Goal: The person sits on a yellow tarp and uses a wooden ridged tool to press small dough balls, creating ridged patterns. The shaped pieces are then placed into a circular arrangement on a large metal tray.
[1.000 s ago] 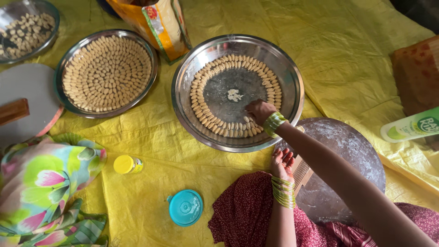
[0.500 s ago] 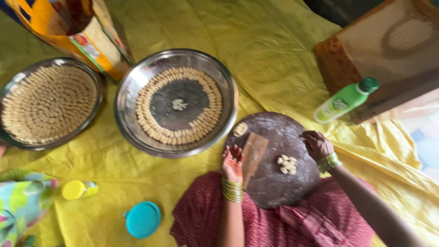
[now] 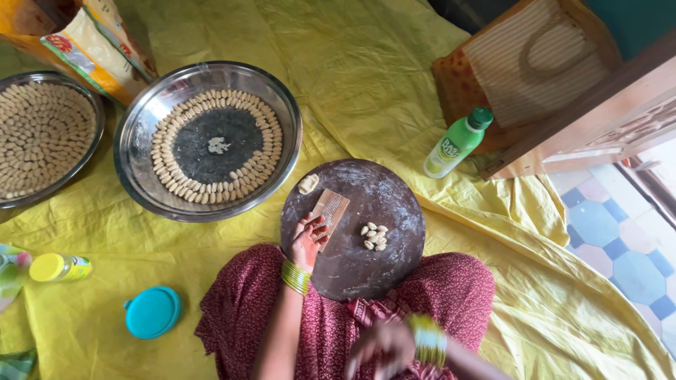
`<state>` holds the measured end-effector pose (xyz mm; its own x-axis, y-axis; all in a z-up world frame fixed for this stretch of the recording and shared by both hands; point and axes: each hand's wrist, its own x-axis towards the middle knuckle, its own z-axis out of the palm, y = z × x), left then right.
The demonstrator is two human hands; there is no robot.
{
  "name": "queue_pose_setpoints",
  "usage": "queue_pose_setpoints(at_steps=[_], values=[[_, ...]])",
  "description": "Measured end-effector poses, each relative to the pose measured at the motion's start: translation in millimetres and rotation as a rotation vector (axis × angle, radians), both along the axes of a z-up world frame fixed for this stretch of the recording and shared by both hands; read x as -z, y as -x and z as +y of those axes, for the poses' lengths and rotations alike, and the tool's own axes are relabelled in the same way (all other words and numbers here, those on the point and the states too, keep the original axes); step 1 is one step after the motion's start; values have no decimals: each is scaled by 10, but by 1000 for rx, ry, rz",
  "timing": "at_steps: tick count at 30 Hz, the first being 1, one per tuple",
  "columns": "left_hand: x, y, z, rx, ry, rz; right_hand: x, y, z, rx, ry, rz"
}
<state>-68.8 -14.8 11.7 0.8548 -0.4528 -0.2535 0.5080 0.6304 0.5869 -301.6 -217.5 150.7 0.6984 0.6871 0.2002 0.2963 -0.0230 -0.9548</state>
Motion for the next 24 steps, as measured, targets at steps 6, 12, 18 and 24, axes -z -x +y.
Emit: queue_pose_setpoints(at_steps=[6, 12, 18, 24], values=[[-354, 93, 85, 111, -50, -119, -490, 223, 578, 63, -207, 30], [-459, -51, 120, 165, -131, -122, -741, -1, 884, 321, -330, -39], [-13, -521, -76, 207, -578, -307, -607, -178, 925, 147, -47, -227], [576, -348, -777, 261, -1043, -745, 444, -824, -569, 777, 326, 113]])
